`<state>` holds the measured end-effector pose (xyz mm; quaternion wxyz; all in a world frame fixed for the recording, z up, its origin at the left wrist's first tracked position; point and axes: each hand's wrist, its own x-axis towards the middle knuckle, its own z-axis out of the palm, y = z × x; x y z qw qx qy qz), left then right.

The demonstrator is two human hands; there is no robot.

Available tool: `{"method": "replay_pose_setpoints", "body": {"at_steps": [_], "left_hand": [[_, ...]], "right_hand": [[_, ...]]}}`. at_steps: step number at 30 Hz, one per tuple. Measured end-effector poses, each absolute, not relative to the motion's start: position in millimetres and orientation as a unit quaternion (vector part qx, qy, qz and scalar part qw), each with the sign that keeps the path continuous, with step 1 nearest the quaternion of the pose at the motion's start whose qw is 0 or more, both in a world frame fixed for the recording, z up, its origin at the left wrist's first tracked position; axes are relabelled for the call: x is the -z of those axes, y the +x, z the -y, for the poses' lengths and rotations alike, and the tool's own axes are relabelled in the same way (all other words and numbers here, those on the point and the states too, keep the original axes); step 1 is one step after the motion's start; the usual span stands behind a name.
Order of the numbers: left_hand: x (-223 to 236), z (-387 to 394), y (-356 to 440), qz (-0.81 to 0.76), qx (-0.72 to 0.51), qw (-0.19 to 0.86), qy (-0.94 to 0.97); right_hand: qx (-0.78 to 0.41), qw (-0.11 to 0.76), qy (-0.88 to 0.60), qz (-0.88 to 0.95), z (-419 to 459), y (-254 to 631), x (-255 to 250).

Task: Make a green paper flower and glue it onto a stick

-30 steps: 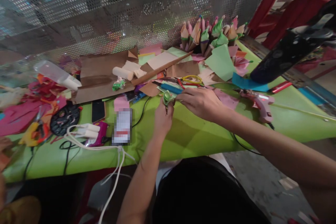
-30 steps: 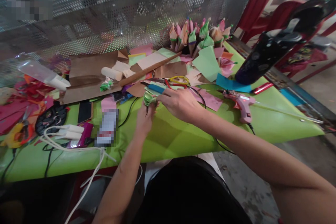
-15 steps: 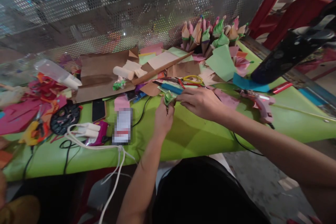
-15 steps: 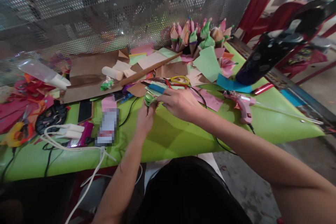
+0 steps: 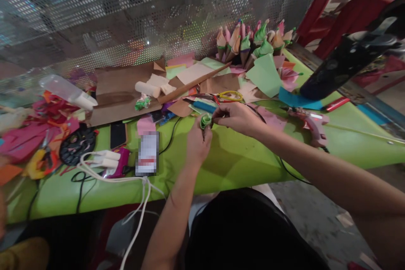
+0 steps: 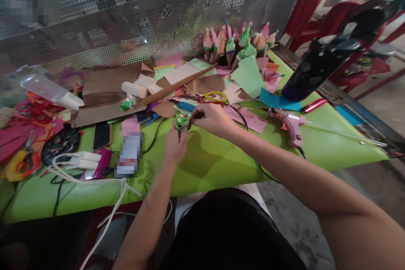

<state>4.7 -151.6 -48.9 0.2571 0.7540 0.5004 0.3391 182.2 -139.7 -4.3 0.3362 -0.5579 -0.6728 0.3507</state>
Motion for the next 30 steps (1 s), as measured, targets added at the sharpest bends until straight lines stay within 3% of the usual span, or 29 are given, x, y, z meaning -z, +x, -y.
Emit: {"method": "replay_pose_setpoints", "body": {"at_steps": [10, 17, 24, 30], "left_hand": [[50.6, 152.0, 5.2, -0.480, -0.335, 0.249, 0.772], [49.2, 152.2, 7.2, -0.489, -0.328, 0.263, 0.764], [49.8, 151.8, 6.0, -0.506, -0.335, 0.252, 0.754], [51.7, 151.1, 5.9, -0.511, -0.338, 0.245, 0.751]], "right_hand": [[-0.302, 0.290, -0.588, 0.692, 140.5, 178.0, -5.9], [-0.204, 0.287, -0.615, 0.706, 144.1, 173.7, 1.6], [-0.273, 0.333, -0.581, 0.690, 144.4, 179.2, 3.0], [-0.266, 0.333, -0.584, 0.691, 144.2, 176.6, 3.5]]}}
